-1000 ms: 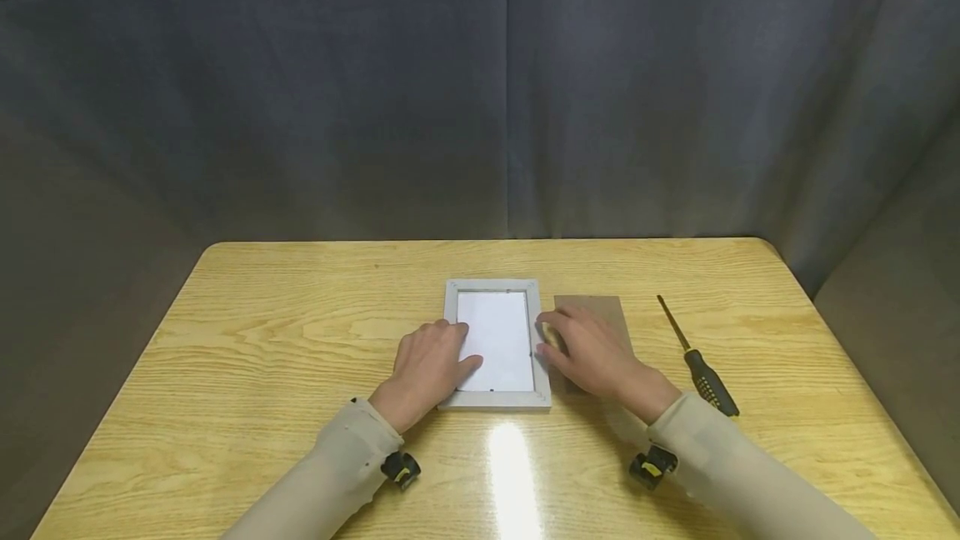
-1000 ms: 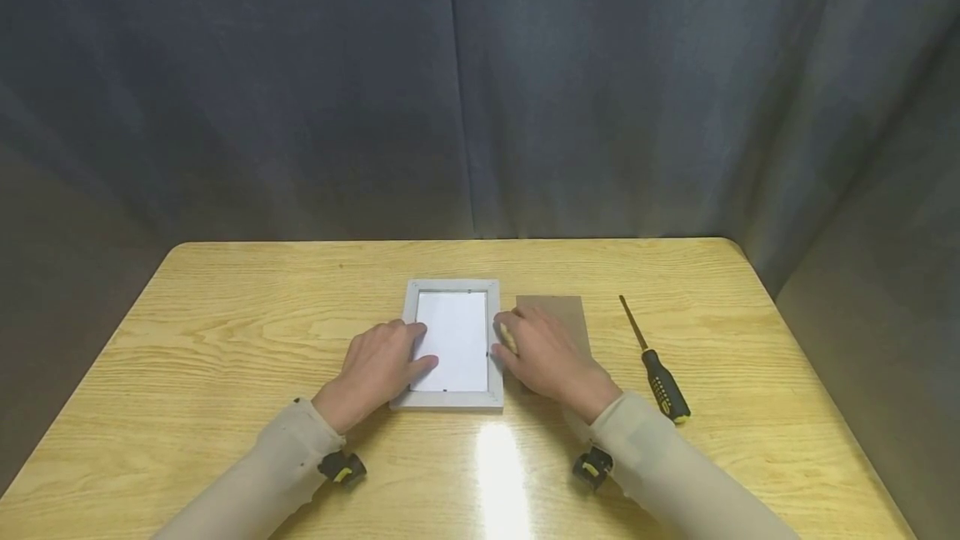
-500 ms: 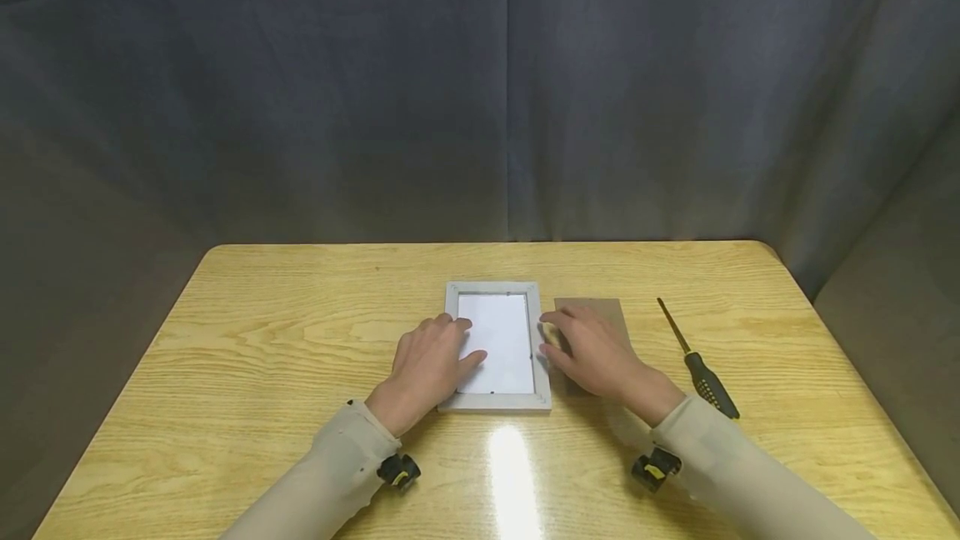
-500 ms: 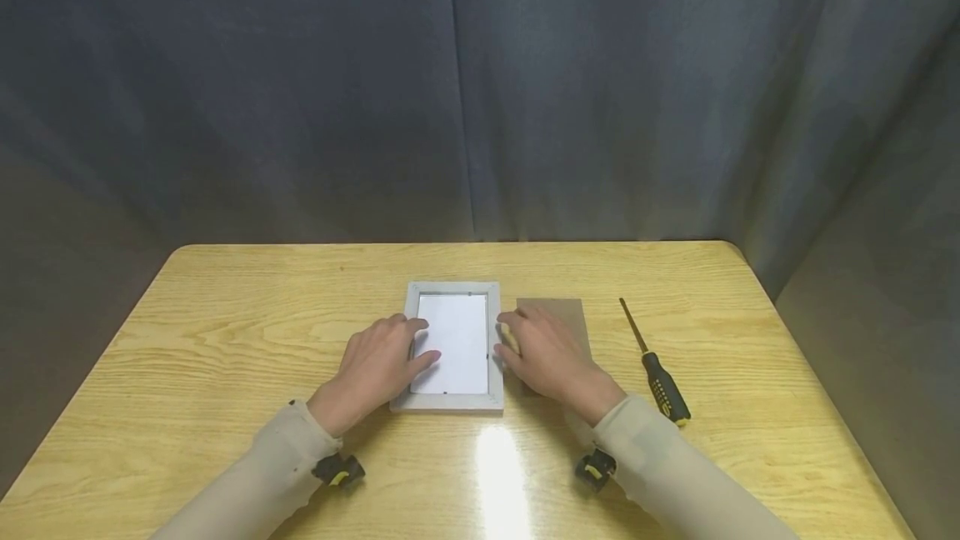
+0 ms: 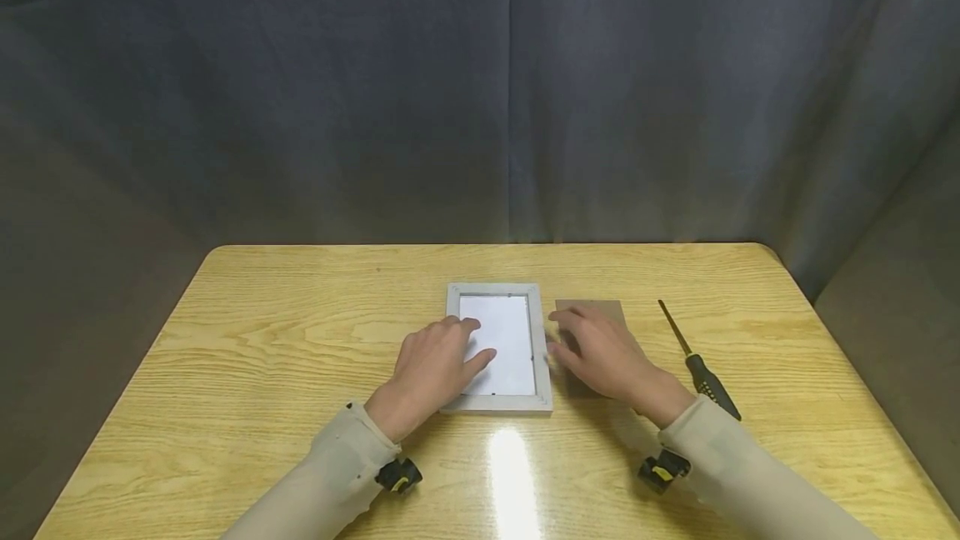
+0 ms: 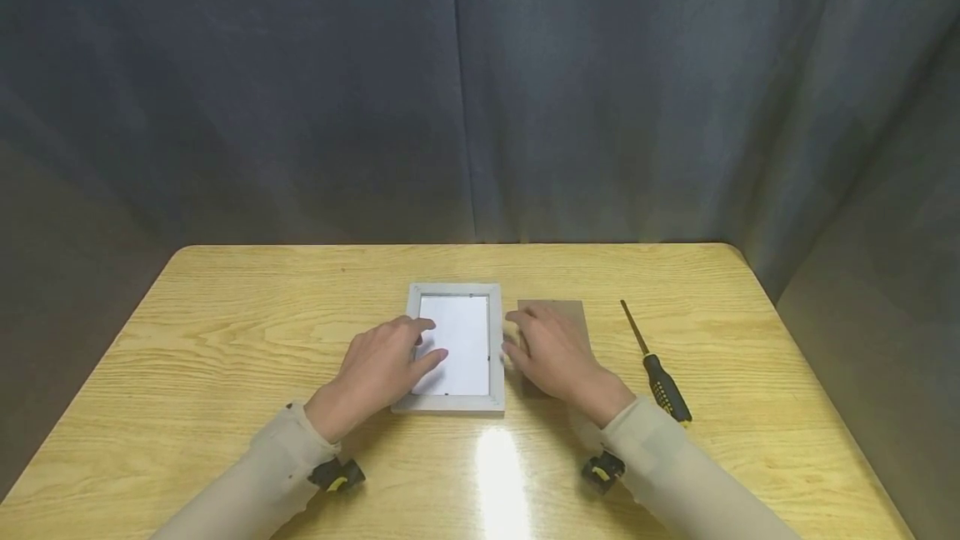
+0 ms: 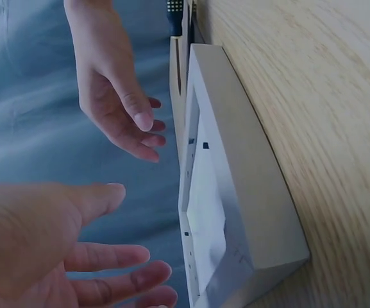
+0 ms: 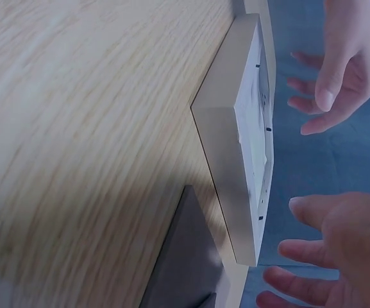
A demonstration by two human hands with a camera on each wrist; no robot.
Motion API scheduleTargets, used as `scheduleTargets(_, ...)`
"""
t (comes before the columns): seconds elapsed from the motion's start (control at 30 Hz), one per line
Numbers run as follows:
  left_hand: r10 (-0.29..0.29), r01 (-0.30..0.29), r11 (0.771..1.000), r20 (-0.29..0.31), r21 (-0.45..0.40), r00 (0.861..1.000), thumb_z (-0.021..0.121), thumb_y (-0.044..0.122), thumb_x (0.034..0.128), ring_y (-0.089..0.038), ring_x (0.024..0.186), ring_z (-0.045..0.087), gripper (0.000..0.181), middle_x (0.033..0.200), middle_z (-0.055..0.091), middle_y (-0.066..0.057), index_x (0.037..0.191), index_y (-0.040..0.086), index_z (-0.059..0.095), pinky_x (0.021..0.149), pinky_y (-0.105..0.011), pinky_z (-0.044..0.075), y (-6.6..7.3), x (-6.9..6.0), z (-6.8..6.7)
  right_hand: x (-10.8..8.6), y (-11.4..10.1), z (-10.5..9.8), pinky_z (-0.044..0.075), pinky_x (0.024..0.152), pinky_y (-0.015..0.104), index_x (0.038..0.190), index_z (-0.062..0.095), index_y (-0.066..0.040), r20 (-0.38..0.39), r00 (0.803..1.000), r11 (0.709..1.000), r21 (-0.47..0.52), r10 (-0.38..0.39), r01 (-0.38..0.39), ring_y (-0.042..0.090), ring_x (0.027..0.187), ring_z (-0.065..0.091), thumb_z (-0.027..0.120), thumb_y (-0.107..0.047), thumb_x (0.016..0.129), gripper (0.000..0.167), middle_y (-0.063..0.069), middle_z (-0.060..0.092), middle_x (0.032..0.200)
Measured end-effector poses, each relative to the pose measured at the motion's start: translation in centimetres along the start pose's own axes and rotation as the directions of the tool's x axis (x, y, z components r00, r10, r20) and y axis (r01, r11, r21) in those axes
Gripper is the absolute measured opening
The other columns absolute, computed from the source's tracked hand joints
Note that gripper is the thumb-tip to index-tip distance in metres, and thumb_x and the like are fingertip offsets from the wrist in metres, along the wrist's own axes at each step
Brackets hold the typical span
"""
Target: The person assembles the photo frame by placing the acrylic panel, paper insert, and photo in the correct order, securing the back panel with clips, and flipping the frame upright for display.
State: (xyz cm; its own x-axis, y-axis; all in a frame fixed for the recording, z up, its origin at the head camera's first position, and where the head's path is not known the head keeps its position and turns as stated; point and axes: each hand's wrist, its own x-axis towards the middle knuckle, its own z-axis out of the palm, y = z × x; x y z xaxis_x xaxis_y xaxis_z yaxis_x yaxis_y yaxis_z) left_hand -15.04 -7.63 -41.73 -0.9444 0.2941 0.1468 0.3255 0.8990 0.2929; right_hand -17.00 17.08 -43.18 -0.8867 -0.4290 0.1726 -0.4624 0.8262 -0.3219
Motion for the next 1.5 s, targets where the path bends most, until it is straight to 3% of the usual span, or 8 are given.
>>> scheduleTargets(0.17,0.023,-0.023,1.000,0.000,-0.001,1.000,0.072,0.043,0.0921,-0.015,0.069,0.062,0.045,0.094,0.074,-0.009,0.121,0.009,0.073,0.052,-0.032,0.049,0.3,-0.2,-0.2,-0.3,0.4,-0.2,0.050,0.103,0.054,0.128,0.066,-0.001,-0.001,1.000,1.000,-0.003,0.016,-0.016,0.039,0.123,0.062,0.070,-0.024,0.095,0.041,0.019,0.065,0.132)
scheduleTargets(0.47,0.048,-0.048,0.999,-0.001,0.001,0.999,0.073,0.042,0.0914,-0.016,0.071,0.064,0.044,0.092,0.073,-0.007,0.120,0.009,0.072,0.054,-0.035,0.051,0.9,-0.6,-0.2,-0.9,1.6,-0.6,0.055,0.092,0.054,0.126,0.067,-0.003,-0.006,1.000,0.999,-0.044,0.027,-0.027,0.038,0.116,0.065,0.070,-0.025,0.094,0.039,0.019,0.068,0.126)
scheduleTargets(0.7,0.078,-0.078,0.997,-0.003,0.013,0.997,0.073,0.041,0.0912,-0.024,0.082,0.071,0.043,0.094,0.073,-0.009,0.118,0.008,0.073,0.060,-0.040,0.056,1.4,-0.6,-0.2,-1.4,2.4,-1.0,0.052,0.098,0.055,0.127,0.067,-0.003,0.000,0.999,0.996,-0.071,0.050,-0.050,0.039,0.122,0.061,0.070,-0.024,0.094,0.039,0.018,0.066,0.130)
scheduleTargets(1.13,0.126,-0.127,0.991,0.026,0.032,0.992,0.071,0.045,0.0926,-0.025,0.085,0.073,0.044,0.099,0.075,-0.007,0.120,0.011,0.073,0.059,-0.038,0.056,2.7,-0.8,0.1,-2.3,3.6,-1.1,0.054,0.086,0.052,0.124,0.066,0.000,-0.011,0.999,0.992,-0.120,0.047,-0.048,0.037,0.103,0.065,0.072,-0.025,0.093,0.040,0.018,0.068,0.116)
scheduleTargets(1.5,0.170,-0.171,0.985,0.060,0.023,0.984,0.068,0.045,0.0940,-0.024,0.090,0.072,0.044,0.104,0.075,-0.007,0.122,0.011,0.071,0.066,-0.039,0.059,3.3,-1.1,0.7,-2.7,3.9,-0.9,0.053,0.084,0.055,0.127,0.063,0.001,0.029,0.992,0.983,-0.140,0.126,-0.121,0.040,0.100,0.064,0.075,-0.026,0.090,0.047,0.022,0.066,0.114)
